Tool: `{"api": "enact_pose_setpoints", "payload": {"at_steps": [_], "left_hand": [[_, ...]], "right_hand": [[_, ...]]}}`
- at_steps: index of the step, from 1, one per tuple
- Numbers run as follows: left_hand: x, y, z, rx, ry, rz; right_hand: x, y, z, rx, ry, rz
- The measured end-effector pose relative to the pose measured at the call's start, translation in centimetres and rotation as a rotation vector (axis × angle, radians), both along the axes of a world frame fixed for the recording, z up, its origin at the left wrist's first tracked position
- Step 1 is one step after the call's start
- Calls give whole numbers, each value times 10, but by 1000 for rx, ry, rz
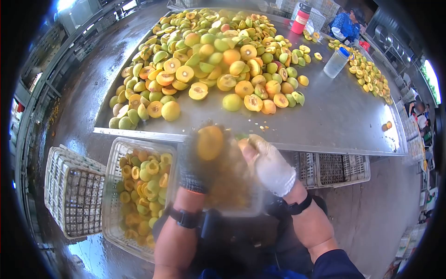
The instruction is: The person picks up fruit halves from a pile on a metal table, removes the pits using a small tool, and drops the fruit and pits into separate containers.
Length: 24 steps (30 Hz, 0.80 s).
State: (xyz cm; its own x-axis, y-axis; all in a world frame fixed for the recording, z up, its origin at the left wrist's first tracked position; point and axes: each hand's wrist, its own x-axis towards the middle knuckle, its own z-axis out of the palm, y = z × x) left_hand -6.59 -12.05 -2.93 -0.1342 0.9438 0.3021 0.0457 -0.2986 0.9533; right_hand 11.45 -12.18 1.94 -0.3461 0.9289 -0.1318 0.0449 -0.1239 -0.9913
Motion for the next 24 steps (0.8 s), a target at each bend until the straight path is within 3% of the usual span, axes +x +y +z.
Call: {"api": "enact_pose_setpoints", "payload": {"at_steps": [1, 3, 4, 6, 9, 11, 24], "left_hand": [[1, -1, 5, -4, 2, 11], [-3, 1, 6, 93, 359, 45], [1, 2, 5, 68, 217, 12], [11, 4, 2, 19, -65, -53], [9, 7, -5, 44, 58, -20], [9, 9, -6, 55, 88, -36], [20, 9, -11, -48, -121, -33]], "right_hand": [[-1, -6, 7, 42, -50, 32], [-5, -6, -4, 505, -323, -33], [-8, -6, -6, 735, -461, -68], [-10, -13, -4, 710, -506, -128], [-13, -10, -11, 825, -480, -175], [-13, -10, -12, 774, -494, -151], [-31, -18, -19, 808, -658, -273]]}}
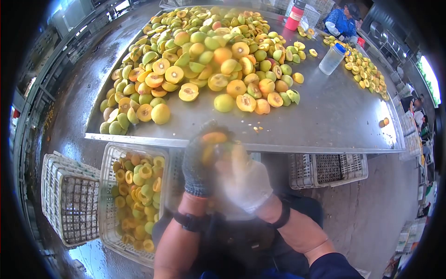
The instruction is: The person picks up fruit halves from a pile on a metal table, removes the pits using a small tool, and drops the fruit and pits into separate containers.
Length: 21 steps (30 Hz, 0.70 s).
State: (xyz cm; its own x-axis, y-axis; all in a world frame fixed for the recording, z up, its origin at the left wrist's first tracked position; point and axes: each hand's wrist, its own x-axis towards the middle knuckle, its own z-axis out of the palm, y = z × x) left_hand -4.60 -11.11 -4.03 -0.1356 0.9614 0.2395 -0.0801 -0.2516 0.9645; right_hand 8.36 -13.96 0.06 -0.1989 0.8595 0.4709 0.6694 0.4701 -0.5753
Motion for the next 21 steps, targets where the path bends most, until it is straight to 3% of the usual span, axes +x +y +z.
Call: {"api": "enact_pose_setpoints", "payload": {"at_steps": [7, 9, 11, 13, 15, 18, 21], "left_hand": [[2, -5, 2, -42, 42, 50], [1, -5, -7, -58, -110, 31], [4, -5, -15, -90, -344, 31], [1, -7, -9, -55, -274, 9], [-18, -5, 3, 99, 180, -55], [-47, 8, 15, 529, 942, -113], [-41, 6, 15, 69, 344, -268]], "right_hand": [[-4, 1, 5, 35, -84, 55], [-4, 1, 10, 99, -150, 98], [-4, 0, 11, -6, -259, 90], [-3, -1, 10, -88, -373, 121], [0, 3, 10, -145, -493, 189], [9, 13, 22, -258, -480, 340], [19, 23, 17, -378, -236, 369]]}}
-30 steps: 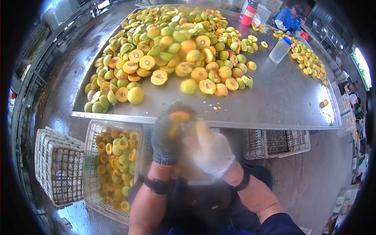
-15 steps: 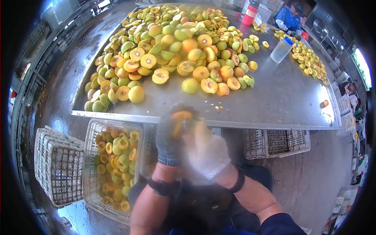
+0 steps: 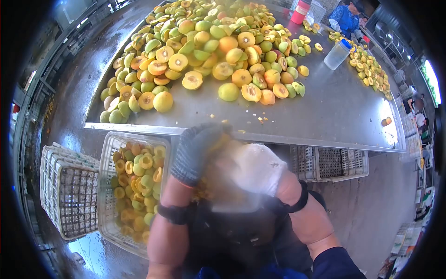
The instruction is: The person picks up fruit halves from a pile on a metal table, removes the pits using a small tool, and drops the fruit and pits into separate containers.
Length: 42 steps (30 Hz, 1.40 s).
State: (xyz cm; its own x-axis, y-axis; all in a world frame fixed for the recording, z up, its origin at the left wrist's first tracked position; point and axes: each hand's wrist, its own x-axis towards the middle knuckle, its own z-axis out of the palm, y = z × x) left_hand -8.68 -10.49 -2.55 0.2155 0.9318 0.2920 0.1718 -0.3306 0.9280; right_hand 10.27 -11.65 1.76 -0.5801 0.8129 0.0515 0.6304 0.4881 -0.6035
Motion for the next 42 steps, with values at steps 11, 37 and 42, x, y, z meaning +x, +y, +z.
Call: {"api": "enact_pose_setpoints", "payload": {"at_steps": [11, 37, 42], "left_hand": [[27, 1, 1, -71, -142, 261], [-29, 4, -2, -408, -567, -3], [-18, -9, 14, -201, -479, 86]], "right_hand": [[4, 2, 13, 1, -95, -211], [44, 0, -6, -411, 127, 245], [43, -8, -17, -682, 177, 246]]}}
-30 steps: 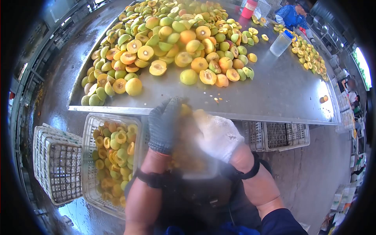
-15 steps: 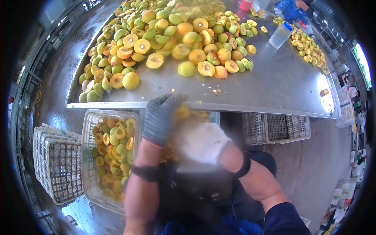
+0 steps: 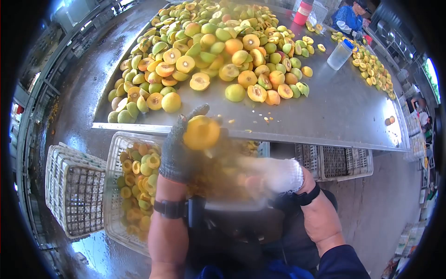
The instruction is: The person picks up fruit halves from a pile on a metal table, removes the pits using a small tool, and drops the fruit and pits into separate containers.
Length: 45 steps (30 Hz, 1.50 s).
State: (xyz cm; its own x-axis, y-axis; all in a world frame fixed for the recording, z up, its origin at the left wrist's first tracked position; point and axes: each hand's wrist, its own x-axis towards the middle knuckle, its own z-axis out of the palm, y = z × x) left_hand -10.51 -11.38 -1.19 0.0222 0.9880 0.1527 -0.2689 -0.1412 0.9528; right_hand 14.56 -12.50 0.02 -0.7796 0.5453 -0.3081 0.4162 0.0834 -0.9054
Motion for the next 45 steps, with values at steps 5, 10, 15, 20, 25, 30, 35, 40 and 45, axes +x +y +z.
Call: {"api": "enact_pose_setpoints", "payload": {"at_steps": [5, 10, 15, 20, 25, 30, 35, 40, 45], "left_hand": [[-23, -2, -22, -44, 796, -31], [-55, -31, 5, -144, 1232, 2], [-137, -47, 0, -557, 1378, 304], [-148, -63, 18, -482, 1175, 711], [-138, -44, 0, -306, 890, 686], [-104, -16, -26, -149, 125, 529], [-27, -2, -43, 360, 576, 574], [35, -13, -45, -238, -780, 116], [57, -18, -30, 34, -72, 184]], "right_hand": [[-12, 4, -6, 64, -281, 29], [-41, 20, 20, 184, -93, -321], [-145, 97, 35, 698, -448, -333], [-241, 157, 23, 686, -583, -224], [-264, 174, -9, 707, -613, -183], [-187, 143, 17, 31, 62, -242], [-110, 41, 30, -339, 577, -348], [-67, 11, 9, -33, 360, -526], [-38, 5, 4, -341, 554, -703]]}}
